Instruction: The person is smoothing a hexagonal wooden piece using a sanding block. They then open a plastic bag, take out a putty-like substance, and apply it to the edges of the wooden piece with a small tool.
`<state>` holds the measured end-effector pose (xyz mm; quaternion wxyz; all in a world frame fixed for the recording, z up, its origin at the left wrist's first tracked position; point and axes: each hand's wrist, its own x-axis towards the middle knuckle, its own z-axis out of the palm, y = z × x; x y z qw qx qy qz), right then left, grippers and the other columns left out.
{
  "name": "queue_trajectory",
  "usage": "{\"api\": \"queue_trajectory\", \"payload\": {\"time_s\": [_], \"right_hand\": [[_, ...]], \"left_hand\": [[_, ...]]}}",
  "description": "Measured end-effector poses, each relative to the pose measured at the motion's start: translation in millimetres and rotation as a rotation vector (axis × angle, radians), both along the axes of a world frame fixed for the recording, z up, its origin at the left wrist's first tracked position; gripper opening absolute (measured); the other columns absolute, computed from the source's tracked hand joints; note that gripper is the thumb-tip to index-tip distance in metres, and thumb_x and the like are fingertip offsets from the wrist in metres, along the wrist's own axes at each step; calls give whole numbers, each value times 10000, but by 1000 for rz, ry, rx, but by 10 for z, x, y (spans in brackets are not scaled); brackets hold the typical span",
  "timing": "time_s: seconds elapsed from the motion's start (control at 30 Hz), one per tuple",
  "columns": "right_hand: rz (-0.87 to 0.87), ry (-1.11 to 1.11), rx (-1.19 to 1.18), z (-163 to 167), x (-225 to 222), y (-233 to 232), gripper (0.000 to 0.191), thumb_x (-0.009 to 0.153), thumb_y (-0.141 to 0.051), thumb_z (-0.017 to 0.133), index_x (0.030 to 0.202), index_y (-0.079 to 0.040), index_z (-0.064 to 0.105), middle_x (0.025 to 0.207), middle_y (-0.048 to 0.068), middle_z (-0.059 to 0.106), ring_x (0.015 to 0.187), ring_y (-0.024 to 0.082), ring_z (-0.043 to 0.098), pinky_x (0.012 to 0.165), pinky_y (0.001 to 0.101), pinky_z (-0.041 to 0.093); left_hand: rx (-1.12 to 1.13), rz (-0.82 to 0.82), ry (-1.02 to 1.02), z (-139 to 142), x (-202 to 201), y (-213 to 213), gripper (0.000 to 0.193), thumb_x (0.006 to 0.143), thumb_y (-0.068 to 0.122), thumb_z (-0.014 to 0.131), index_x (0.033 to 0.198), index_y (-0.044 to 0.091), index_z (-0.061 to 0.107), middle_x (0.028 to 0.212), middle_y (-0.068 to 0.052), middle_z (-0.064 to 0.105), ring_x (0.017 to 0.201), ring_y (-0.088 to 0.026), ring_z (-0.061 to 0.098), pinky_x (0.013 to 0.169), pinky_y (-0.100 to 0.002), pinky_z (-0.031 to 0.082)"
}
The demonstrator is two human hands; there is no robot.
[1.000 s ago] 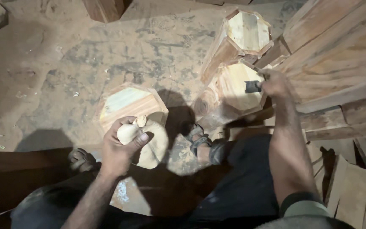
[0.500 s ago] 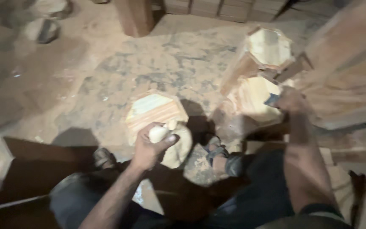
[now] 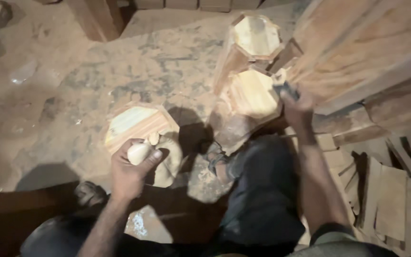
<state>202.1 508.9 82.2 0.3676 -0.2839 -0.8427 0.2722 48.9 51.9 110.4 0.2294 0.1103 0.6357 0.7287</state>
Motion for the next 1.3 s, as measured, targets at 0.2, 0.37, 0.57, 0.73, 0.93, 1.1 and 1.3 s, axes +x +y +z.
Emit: {"api": "queue_trajectory", "payload": {"time_s": [0.2, 0.37, 0.57, 0.73, 0.93, 1.1, 1.3], "right_hand": [[-193, 22, 409, -781, 386, -366, 136, 983, -146, 720, 1030, -25, 678, 881, 200, 646, 834, 397, 636, 741, 477, 522], [-167, -166, 618, -1020, 322, -611, 345, 841, -134, 642, 1170, -36, 665, 1076, 143, 624, 982, 351, 627, 829, 453, 555], [-658, -612, 964, -1164, 167, -915, 185, 935, -182, 578, 1088, -116, 658, 1003, 52, 565, 886, 213, 608, 719, 334, 522], [-636, -734, 828, -1192, 135, -1094, 88, 960, -167, 602, 1031, -141, 646, 944, 25, 579, 801, 169, 604, 634, 310, 505], [-142, -169, -120, -1223, 673, -1312, 109, 927, -135, 659, 1035, -142, 647, 898, 16, 605, 715, 135, 590, 576, 286, 485], [-156, 723, -947, -1207, 1011, -781, 154, 899, -108, 706, 1038, -142, 648, 859, 9, 627, 644, 107, 578, 528, 266, 468], [-116, 392, -772, -985, 694, -178, 101, 905, -82, 737, 968, -67, 659, 789, 22, 623, 585, 99, 554, 484, 258, 439]], "left_hand": [[13, -9, 76, -112, -3, 33, 197, 853, 42, 814, 1001, 22, 685, 819, -9, 708, 689, -71, 627, 606, -249, 525], [-35, 9, 187, -165, 0, 14, 209, 855, 36, 812, 1030, 13, 699, 909, 2, 725, 806, -63, 647, 732, -243, 555], [-31, -6, 190, -277, -30, -16, 214, 866, 40, 805, 1056, 7, 711, 934, -8, 742, 818, -66, 656, 739, -242, 555], [-47, -30, 200, -261, 4, 107, 207, 864, 45, 810, 1042, 5, 711, 928, -15, 738, 813, -74, 651, 738, -248, 552], [-107, -17, 214, -97, 78, 294, 228, 845, 52, 810, 1050, 14, 715, 913, -26, 748, 809, -87, 674, 731, -260, 563], [1, -4, 189, -232, 44, 284, 217, 861, 64, 804, 1051, 11, 716, 937, -12, 751, 822, -77, 666, 746, -254, 560], [3, -5, 156, -432, 7, 330, 202, 873, 58, 816, 1039, 2, 716, 905, -7, 732, 782, -71, 632, 703, -254, 536]]}}
